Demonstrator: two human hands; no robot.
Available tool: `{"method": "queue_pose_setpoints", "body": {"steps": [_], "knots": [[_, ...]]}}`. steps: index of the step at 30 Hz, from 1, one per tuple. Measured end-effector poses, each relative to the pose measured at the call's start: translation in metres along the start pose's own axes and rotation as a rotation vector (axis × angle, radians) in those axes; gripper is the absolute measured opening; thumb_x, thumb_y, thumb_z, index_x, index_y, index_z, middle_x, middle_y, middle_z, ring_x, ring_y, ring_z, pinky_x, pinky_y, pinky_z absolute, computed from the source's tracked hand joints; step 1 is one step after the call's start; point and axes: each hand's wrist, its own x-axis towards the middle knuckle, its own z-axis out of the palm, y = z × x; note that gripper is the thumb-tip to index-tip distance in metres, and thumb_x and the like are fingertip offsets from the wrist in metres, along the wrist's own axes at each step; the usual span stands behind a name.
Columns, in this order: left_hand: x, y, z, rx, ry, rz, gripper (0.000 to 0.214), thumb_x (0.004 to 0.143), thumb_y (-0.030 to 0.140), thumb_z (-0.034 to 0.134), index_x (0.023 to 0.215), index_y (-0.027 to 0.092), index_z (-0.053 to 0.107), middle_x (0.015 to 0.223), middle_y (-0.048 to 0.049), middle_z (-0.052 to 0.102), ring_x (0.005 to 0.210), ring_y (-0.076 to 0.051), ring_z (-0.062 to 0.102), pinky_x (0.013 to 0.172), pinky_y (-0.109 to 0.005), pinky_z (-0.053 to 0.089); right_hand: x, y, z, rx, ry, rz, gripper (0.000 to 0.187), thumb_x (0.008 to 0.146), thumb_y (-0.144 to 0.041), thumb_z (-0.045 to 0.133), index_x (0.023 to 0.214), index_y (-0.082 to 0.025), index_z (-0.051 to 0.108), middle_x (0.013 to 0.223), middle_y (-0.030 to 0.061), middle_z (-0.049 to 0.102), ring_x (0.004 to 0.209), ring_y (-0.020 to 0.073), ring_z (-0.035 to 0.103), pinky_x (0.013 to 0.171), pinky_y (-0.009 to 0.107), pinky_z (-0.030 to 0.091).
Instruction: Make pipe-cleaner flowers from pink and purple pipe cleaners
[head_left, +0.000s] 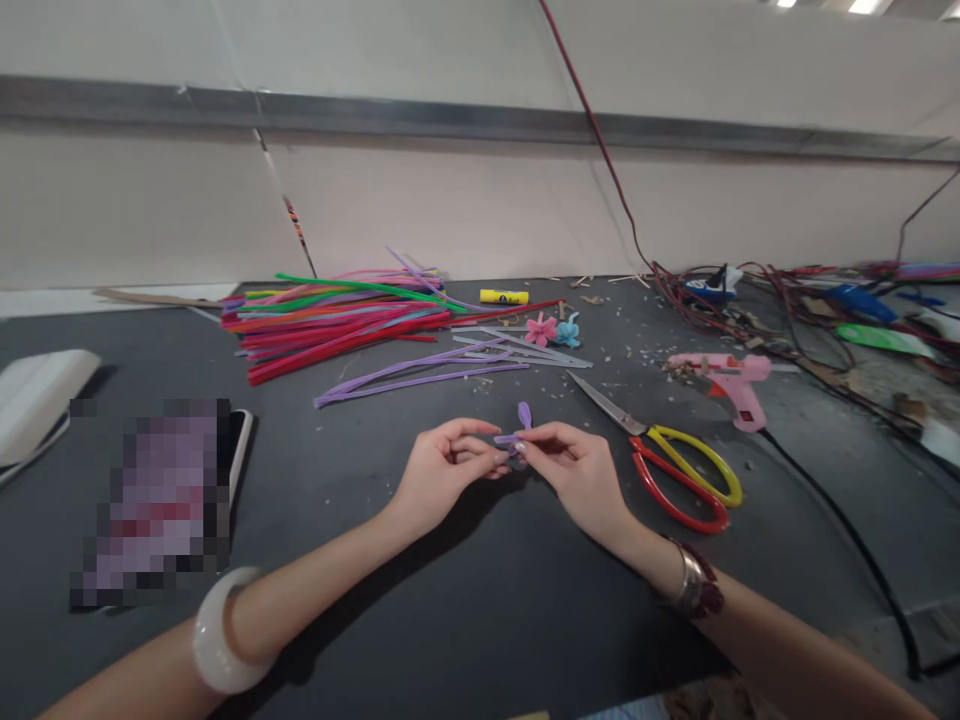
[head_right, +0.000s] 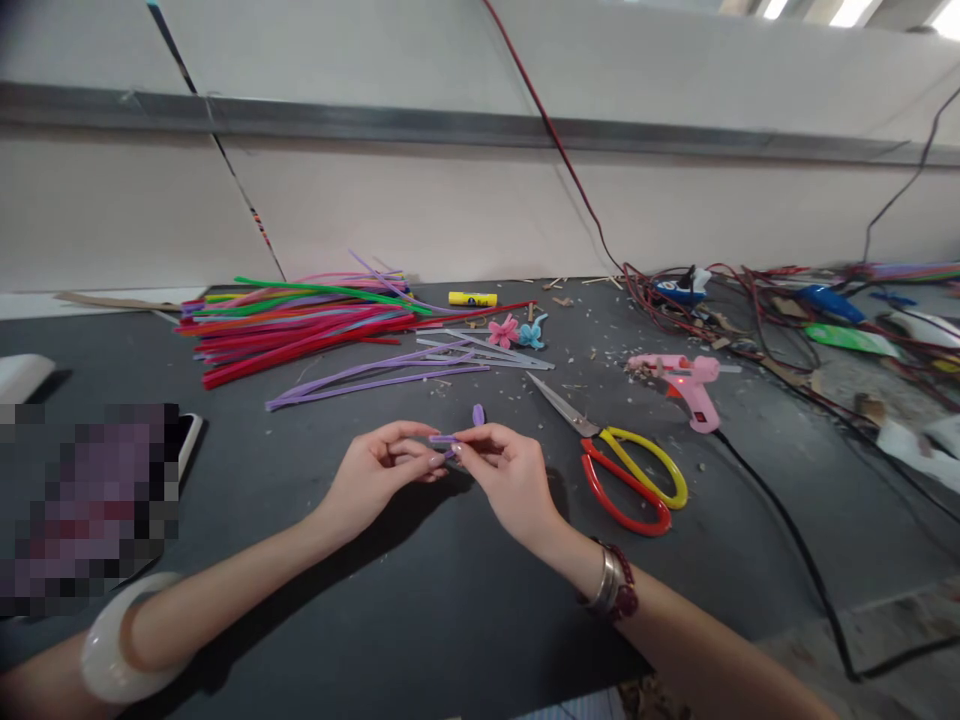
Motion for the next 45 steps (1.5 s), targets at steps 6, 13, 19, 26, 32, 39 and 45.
{"method": "queue_pose_setpoints", "body": {"steps": [6,13,19,26,32,39,45], "knots": [[0.001,-0.002,-0.001,0.015,-0.019,0.002,0.026,0.066,0.019,0.07,0.09,0.013,0.062,0.066,-0.0016,0.07,0.064,-0.014,0.067,0.066,-0.024,0.054,-0.002,0.002,-0.003,-0.301,0.016,-0.22,0.011,0.073,-0.014,0.058,0.077,-0.018,0.068,0.077,0.0031,0.07,0.069,0.0149,0.065,0.063,0.024,0.051],[0.001,0.001,-0.001,0.062,0.024,-0.072,0.017,0.065,0.022,0.07,0.078,0.011,0.07,0.07,-0.0051,0.071,0.067,-0.015,0.067,0.07,-0.023,0.054,-0.001,-0.001,-0.004,-0.37,-0.065,-0.309,0.016,0.075,-0.014,0.055,0.08,-0.019,0.068,0.079,0.0036,0.069,0.072,0.0155,0.064,0.067,0.026,0.05],[0.002,0.004,-0.001,0.006,0.034,-0.135,0.016,0.065,0.025,0.07,0.074,0.011,0.068,0.067,-0.0046,0.071,0.066,-0.014,0.066,0.073,-0.026,0.053,0.0,0.003,-0.006,-0.163,-0.11,-0.086,0.012,0.076,-0.023,0.057,0.083,-0.018,0.066,0.08,0.0042,0.069,0.073,0.017,0.065,0.066,0.028,0.053],[0.004,0.003,-0.002,-0.03,-0.029,-0.208,0.015,0.064,0.022,0.071,0.074,0.011,0.069,0.067,-0.0039,0.07,0.064,-0.012,0.065,0.073,-0.024,0.052,0.004,-0.009,-0.015,-0.412,-0.183,-0.189,0.014,0.078,-0.017,0.053,0.082,-0.02,0.066,0.079,0.0021,0.069,0.071,0.0147,0.063,0.064,0.025,0.048],[0.005,0.001,-0.006,-0.104,-0.039,-0.244,0.014,0.065,0.021,0.071,0.074,0.011,0.068,0.066,-0.0032,0.069,0.062,-0.009,0.063,0.07,-0.02,0.051,0.007,-0.007,-0.022,-0.39,-0.295,-0.26,0.018,0.079,-0.022,0.058,0.095,-0.022,0.065,0.091,0.0029,0.068,0.08,0.0155,0.063,0.072,0.026,0.048],[0.004,0.003,-0.005,-0.13,-0.057,-0.274,0.014,0.063,0.02,0.072,0.073,0.011,0.068,0.064,-0.004,0.068,0.06,-0.009,0.063,0.068,-0.021,0.052,0.008,-0.002,-0.023,-0.389,-0.298,-0.312,0.016,0.078,-0.023,0.06,0.092,-0.024,0.068,0.087,0.0015,0.069,0.078,0.015,0.064,0.072,0.025,0.049],[0.004,0.003,-0.004,-0.162,-0.062,-0.307,0.014,0.062,0.019,0.073,0.072,0.011,0.068,0.064,-0.0038,0.068,0.06,-0.009,0.063,0.069,-0.021,0.051,0.009,0.0,-0.025,-0.383,-0.305,-0.307,0.015,0.076,-0.024,0.061,0.089,-0.025,0.069,0.083,0.0006,0.071,0.074,0.0153,0.065,0.069,0.025,0.05]]}}
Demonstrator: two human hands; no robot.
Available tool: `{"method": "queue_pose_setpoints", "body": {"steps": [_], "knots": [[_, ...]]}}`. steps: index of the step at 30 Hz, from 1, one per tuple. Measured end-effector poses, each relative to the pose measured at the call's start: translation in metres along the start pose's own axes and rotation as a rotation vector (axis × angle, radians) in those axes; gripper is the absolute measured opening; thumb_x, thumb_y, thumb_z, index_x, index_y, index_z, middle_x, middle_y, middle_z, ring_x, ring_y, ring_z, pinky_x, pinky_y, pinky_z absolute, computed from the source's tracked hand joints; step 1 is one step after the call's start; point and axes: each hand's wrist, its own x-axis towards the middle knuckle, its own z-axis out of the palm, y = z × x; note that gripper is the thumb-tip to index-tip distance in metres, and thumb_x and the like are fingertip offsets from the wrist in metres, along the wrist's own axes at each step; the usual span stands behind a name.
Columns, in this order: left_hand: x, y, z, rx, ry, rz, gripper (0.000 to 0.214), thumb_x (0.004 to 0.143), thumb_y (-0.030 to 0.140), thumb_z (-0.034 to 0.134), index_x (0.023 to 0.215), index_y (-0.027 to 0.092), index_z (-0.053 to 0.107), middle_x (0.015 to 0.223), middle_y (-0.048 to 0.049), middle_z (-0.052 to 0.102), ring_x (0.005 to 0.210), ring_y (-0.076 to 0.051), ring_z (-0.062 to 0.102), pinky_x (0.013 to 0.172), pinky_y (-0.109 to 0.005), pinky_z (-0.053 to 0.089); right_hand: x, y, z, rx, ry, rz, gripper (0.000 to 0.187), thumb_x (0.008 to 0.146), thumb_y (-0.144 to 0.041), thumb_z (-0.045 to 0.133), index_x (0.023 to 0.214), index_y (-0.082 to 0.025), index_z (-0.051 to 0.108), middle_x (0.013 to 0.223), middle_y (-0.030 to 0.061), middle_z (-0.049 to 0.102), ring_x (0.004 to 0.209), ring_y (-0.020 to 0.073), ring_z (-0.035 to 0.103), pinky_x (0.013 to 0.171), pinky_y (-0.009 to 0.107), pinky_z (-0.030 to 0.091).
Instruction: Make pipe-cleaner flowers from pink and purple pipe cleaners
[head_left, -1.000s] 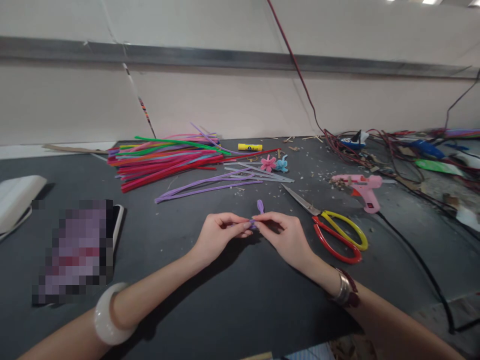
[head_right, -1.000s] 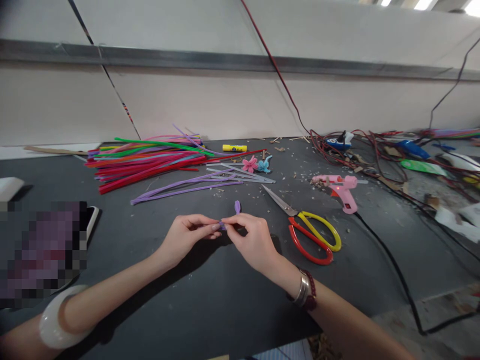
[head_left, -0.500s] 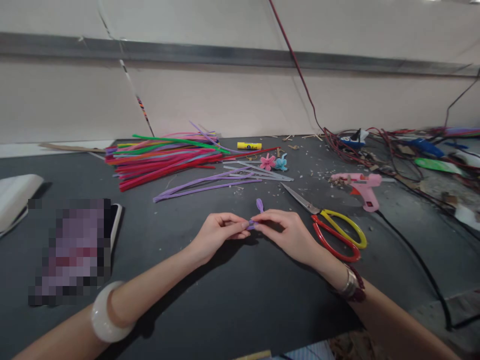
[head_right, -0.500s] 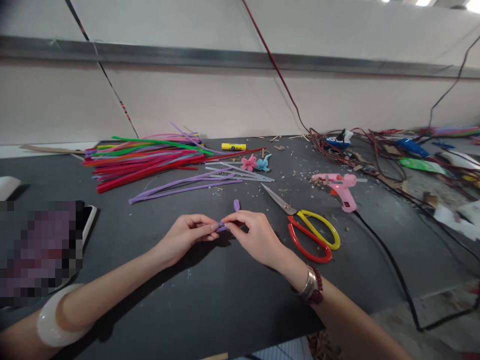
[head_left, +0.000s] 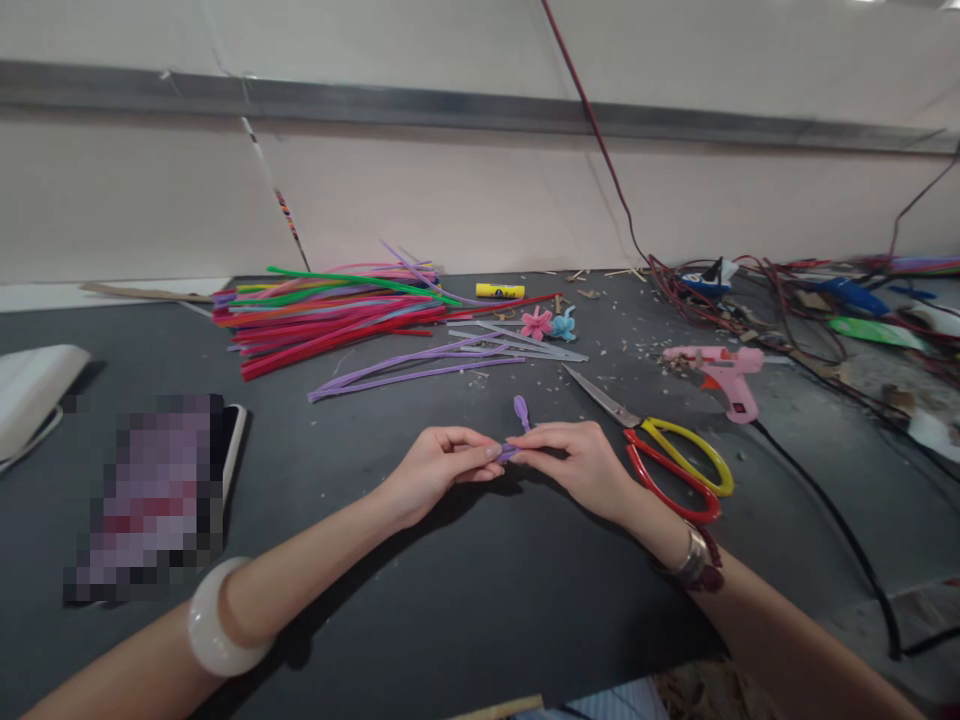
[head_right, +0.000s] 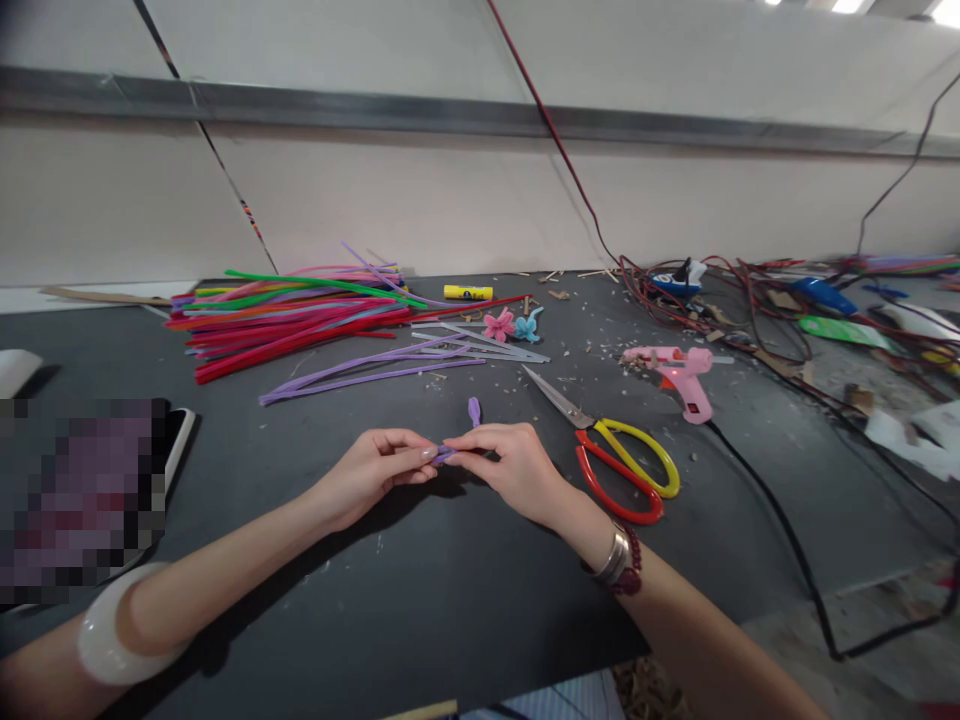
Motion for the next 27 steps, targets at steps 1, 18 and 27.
{"method": "queue_pose_setpoints", "body": {"steps": [1,18,27], "knots": [[0.0,0.0,0.0,-0.009,-0.003,-0.008,0.014,0.062,0.019,0.073,0.072,0.011,0.068,0.064,-0.0038,0.068,0.06,-0.009,0.063,0.069,-0.021,0.051,0.0,0.0,0.0,-0.001,-0.006,0.0,0.015,0.076,-0.024,0.061,0.089,-0.025,0.069,0.083,0.0006,0.071,0.074,0.0151,0.065,0.068,0.025,0.05],[-0.001,0.002,-0.001,0.0,-0.05,-0.04,0.014,0.065,0.02,0.072,0.075,0.011,0.07,0.075,-0.0069,0.07,0.063,-0.009,0.063,0.069,-0.019,0.051,0.0,0.0,-0.007,-0.063,-0.051,-0.063,0.015,0.08,-0.023,0.057,0.089,-0.025,0.069,0.082,0.001,0.07,0.073,0.0143,0.065,0.068,0.024,0.05],[0.003,0.003,-0.007,0.04,-0.016,0.079,0.021,0.068,0.027,0.068,0.082,0.011,0.07,0.077,-0.008,0.071,0.071,-0.016,0.067,0.076,-0.028,0.052,0.0,0.001,-0.011,-0.073,-0.03,-0.044,0.016,0.079,-0.021,0.057,0.09,-0.023,0.069,0.08,0.0009,0.07,0.071,0.0137,0.064,0.066,0.024,0.048]]}}
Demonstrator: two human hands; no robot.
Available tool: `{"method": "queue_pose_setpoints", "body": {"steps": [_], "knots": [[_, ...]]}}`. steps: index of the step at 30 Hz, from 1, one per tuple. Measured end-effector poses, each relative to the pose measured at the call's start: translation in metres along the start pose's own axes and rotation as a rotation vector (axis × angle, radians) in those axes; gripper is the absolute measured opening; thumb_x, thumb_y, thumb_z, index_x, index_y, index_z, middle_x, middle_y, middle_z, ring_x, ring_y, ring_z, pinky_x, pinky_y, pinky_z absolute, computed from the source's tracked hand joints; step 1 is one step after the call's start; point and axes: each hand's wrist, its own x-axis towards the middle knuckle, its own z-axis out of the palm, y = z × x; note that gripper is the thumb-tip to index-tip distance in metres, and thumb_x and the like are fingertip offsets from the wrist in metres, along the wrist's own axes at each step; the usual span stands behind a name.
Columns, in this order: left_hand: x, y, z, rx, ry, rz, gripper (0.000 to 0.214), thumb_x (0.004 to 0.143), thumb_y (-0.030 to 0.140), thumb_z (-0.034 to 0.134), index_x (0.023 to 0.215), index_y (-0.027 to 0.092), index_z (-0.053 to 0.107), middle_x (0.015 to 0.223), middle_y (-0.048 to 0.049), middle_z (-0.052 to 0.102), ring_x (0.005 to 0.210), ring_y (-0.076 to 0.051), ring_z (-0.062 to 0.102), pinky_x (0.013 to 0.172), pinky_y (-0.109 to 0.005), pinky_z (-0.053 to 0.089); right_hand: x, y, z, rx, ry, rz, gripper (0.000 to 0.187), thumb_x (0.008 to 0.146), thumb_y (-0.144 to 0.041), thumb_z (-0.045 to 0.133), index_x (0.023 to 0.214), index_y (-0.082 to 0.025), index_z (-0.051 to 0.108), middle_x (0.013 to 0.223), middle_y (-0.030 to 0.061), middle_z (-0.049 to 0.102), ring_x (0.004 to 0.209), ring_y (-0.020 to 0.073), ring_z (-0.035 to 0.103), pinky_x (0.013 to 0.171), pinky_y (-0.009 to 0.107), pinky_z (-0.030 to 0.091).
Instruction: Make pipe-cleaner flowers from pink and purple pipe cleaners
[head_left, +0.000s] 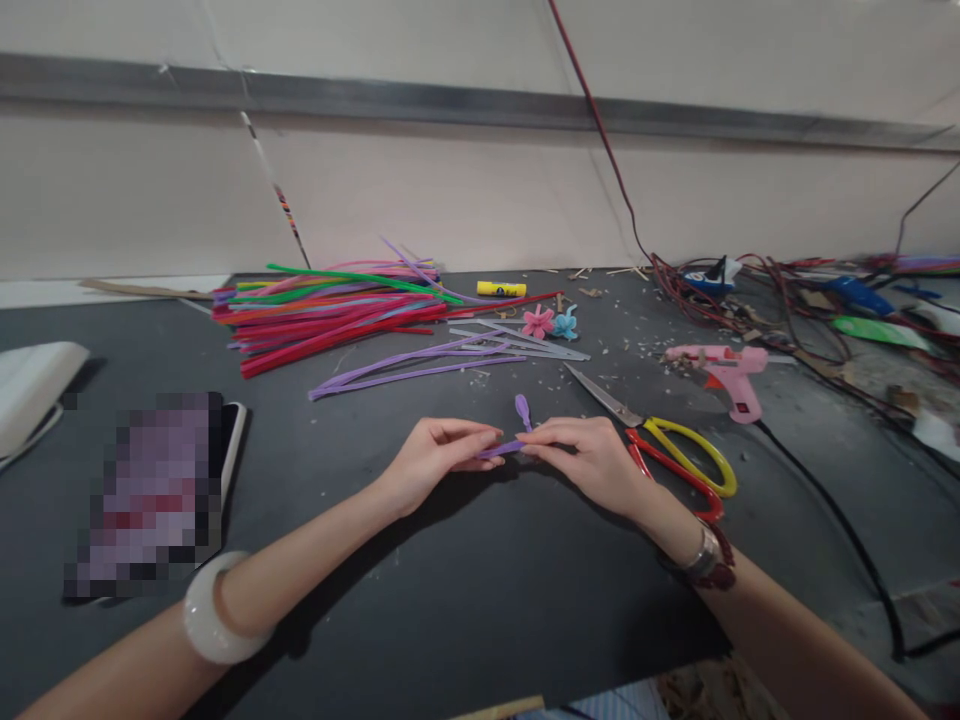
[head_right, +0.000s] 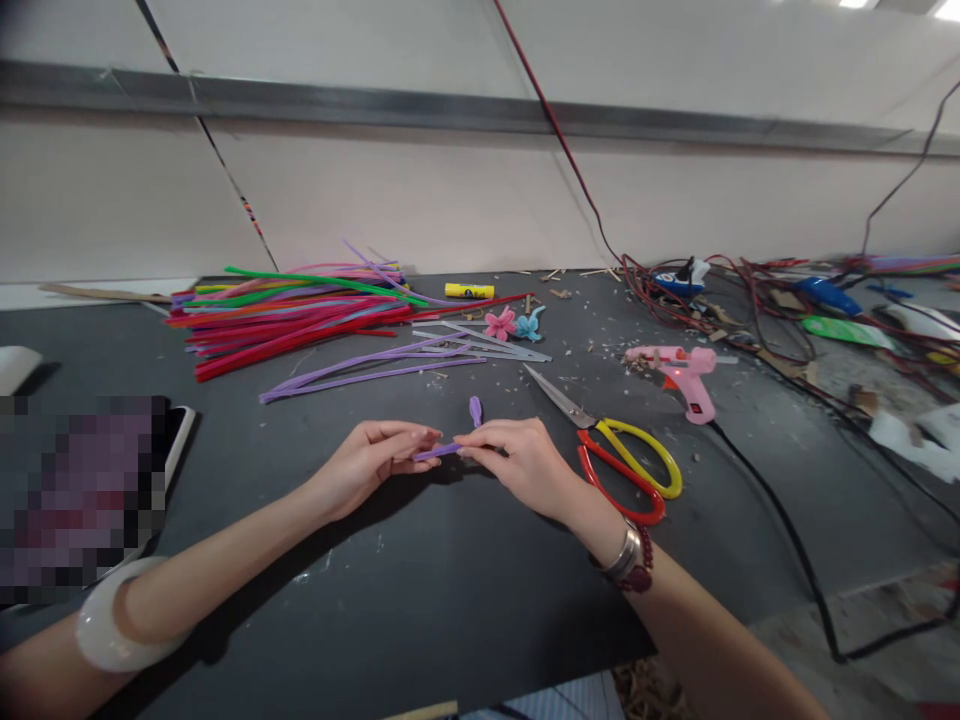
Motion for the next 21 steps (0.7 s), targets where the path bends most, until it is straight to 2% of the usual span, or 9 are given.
{"method": "queue_pose_setpoints", "body": {"steps": [5,10,13,17,21], "knots": [[-0.001,-0.001,0.001,0.135,-0.052,-0.009,0.022,0.065,0.02,0.071,0.084,0.01,0.07,0.073,-0.008,0.072,0.069,-0.016,0.067,0.072,-0.026,0.053,0.0,0.0,0.0,-0.011,0.012,-0.003,0.016,0.079,-0.018,0.057,0.089,-0.022,0.069,0.081,0.0016,0.07,0.073,0.0138,0.064,0.067,0.023,0.048],[-0.001,-0.001,0.002,0.159,-0.047,-0.019,0.018,0.063,0.019,0.071,0.079,0.01,0.07,0.067,-0.0063,0.071,0.065,-0.014,0.066,0.071,-0.024,0.052,-0.001,0.0,0.0,0.002,0.012,0.011,0.014,0.079,-0.019,0.058,0.086,-0.022,0.069,0.081,0.0013,0.07,0.072,0.0138,0.064,0.067,0.024,0.048],[-0.001,-0.001,0.004,0.165,-0.042,-0.034,0.018,0.062,0.019,0.072,0.077,0.009,0.069,0.066,-0.0059,0.071,0.063,-0.013,0.066,0.071,-0.024,0.052,-0.001,0.001,0.002,0.041,0.016,0.068,0.012,0.079,-0.021,0.057,0.083,-0.022,0.069,0.078,0.0011,0.069,0.07,0.0136,0.063,0.065,0.023,0.047],[-0.002,-0.001,0.007,0.102,-0.018,-0.06,0.019,0.062,0.02,0.073,0.076,0.01,0.067,0.064,-0.0044,0.07,0.062,-0.013,0.065,0.071,-0.025,0.052,0.0,0.005,0.01,0.267,0.017,0.228,0.012,0.075,-0.027,0.061,0.083,-0.019,0.067,0.078,0.0014,0.068,0.07,0.0138,0.062,0.067,0.024,0.048],[-0.004,-0.001,0.009,0.062,-0.023,-0.07,0.018,0.064,0.02,0.072,0.077,0.01,0.065,0.066,-0.0038,0.07,0.062,-0.011,0.065,0.068,-0.021,0.052,0.002,0.004,0.019,0.531,0.016,0.369,0.013,0.071,-0.029,0.064,0.077,-0.017,0.064,0.074,0.0009,0.066,0.068,0.0128,0.061,0.067,0.025,0.049]]}}
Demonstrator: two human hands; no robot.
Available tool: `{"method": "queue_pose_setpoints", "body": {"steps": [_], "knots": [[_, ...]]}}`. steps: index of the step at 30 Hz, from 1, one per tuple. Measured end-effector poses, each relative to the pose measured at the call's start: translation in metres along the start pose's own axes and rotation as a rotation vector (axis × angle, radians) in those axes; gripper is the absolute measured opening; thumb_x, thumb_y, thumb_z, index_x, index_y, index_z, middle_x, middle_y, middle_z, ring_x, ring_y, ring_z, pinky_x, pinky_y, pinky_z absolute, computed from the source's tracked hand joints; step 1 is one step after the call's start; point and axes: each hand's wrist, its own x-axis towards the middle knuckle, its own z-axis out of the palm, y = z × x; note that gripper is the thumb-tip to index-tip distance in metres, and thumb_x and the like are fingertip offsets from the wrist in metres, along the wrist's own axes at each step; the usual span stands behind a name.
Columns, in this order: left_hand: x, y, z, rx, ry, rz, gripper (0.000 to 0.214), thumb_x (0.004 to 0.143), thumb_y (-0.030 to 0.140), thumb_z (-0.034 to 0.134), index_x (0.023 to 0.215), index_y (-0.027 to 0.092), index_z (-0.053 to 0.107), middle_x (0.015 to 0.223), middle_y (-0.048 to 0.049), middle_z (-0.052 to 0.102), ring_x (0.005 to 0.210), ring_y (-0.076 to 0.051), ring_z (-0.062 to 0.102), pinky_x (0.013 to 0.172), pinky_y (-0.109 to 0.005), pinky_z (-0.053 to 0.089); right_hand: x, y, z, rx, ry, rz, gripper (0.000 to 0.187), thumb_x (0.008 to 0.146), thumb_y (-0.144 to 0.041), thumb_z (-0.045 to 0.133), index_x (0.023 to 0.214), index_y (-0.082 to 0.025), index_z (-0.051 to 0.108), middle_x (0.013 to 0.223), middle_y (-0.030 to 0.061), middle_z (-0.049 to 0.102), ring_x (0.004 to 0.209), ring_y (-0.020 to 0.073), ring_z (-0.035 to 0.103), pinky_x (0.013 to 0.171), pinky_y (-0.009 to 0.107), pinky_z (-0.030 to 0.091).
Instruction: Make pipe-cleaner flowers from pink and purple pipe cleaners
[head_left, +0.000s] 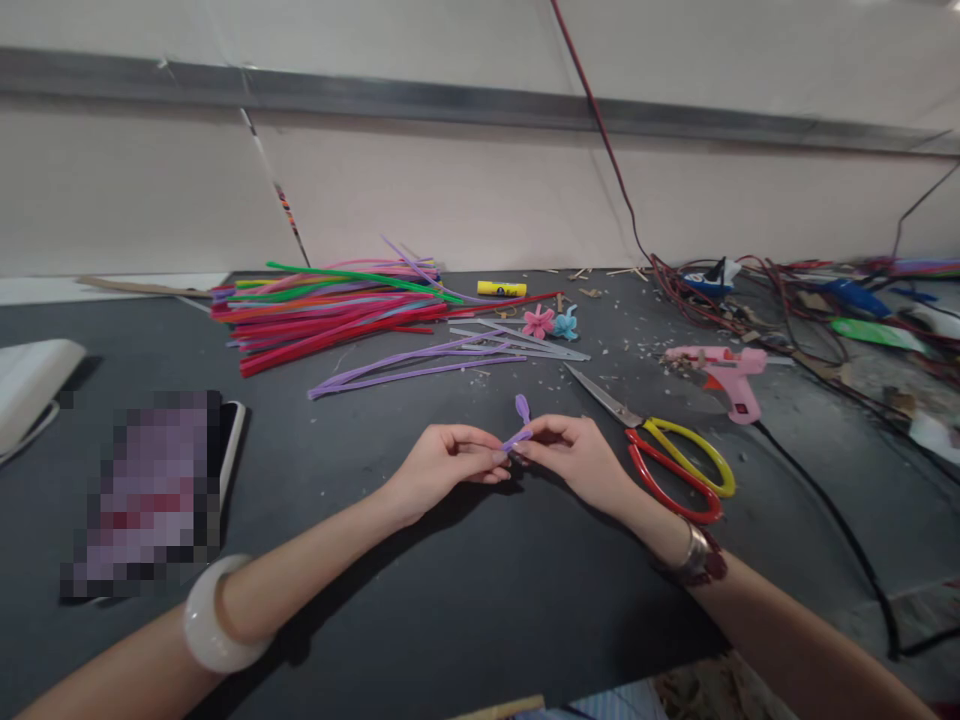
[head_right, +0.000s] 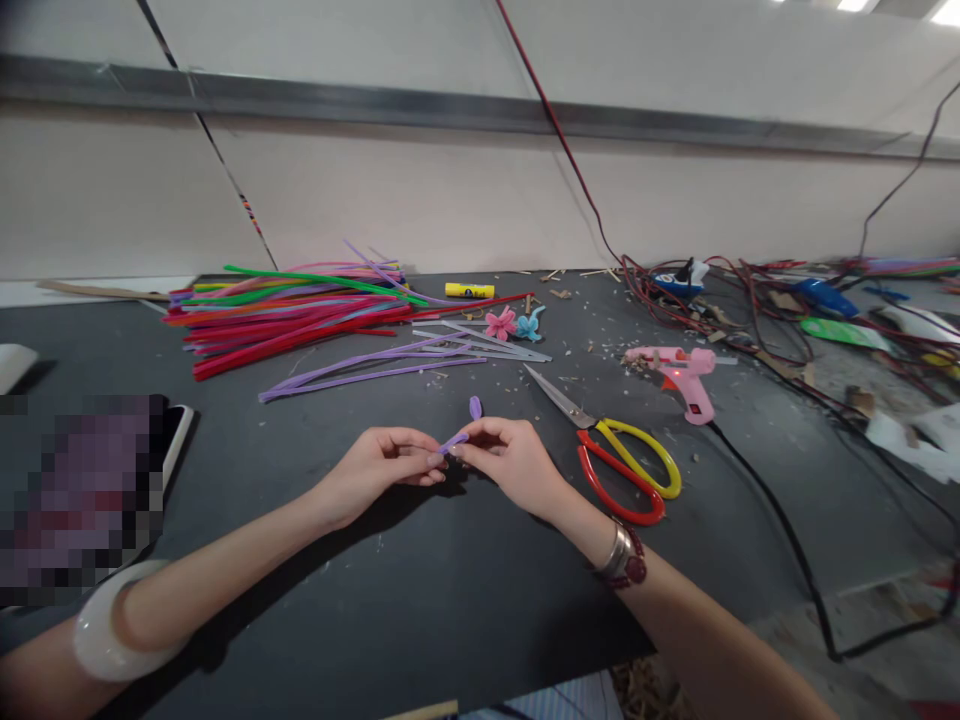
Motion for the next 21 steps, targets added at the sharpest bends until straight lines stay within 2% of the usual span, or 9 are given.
{"method": "queue_pose_setpoints", "body": {"steps": [8,21], "knots": [[0.0002,-0.0037,0.0032,0.054,-0.023,0.04,0.018,0.064,0.02,0.071,0.076,0.011,0.062,0.065,-0.0031,0.07,0.06,-0.012,0.065,0.063,-0.021,0.052,0.0001,-0.0014,0.0084,0.206,0.044,0.054,0.012,0.069,-0.024,0.065,0.075,-0.016,0.058,0.068,-0.0008,0.059,0.064,0.0101,0.055,0.064,0.024,0.044],[0.0017,-0.0077,0.0028,0.113,-0.061,0.108,0.02,0.065,0.019,0.07,0.08,0.011,0.06,0.062,-0.0021,0.069,0.06,-0.013,0.066,0.064,-0.024,0.052,0.0021,-0.0022,0.011,0.485,0.051,0.168,0.008,0.07,-0.02,0.063,0.07,-0.016,0.056,0.066,-0.0018,0.058,0.059,0.0081,0.051,0.061,0.022,0.038]]}}
